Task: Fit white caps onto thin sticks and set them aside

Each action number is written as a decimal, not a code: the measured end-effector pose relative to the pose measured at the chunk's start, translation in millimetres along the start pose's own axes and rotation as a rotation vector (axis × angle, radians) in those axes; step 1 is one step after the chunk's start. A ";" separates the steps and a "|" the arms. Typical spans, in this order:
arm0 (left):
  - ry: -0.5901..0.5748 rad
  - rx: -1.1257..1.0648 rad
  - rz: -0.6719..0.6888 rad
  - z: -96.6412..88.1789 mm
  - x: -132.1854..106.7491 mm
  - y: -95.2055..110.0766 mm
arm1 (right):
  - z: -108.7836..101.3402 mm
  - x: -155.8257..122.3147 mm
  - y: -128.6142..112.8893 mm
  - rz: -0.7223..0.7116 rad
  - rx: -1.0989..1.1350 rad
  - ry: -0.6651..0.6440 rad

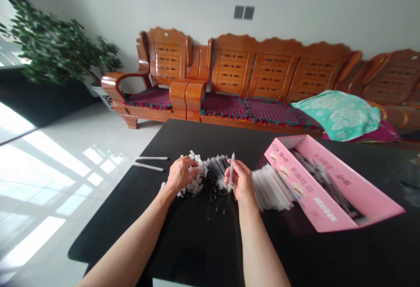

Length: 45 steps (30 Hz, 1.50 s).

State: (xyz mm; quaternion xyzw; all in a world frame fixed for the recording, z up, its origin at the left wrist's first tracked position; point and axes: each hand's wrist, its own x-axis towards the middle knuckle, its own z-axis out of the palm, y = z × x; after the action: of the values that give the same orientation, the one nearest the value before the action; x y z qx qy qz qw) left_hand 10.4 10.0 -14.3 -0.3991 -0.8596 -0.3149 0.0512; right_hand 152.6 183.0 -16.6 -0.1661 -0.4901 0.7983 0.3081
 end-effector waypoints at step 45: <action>-0.176 -1.352 -0.187 18.9 1.1 16.0 | 10.6 -4.3 4.4 -0.013 -0.005 -0.074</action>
State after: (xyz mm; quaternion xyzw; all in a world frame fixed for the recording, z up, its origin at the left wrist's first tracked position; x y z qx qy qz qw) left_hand 24.3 29.4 -21.0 -0.2917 -0.5060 -0.7516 -0.3065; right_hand 148.4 171.4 -15.7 -0.1338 -0.5043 0.8006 0.2947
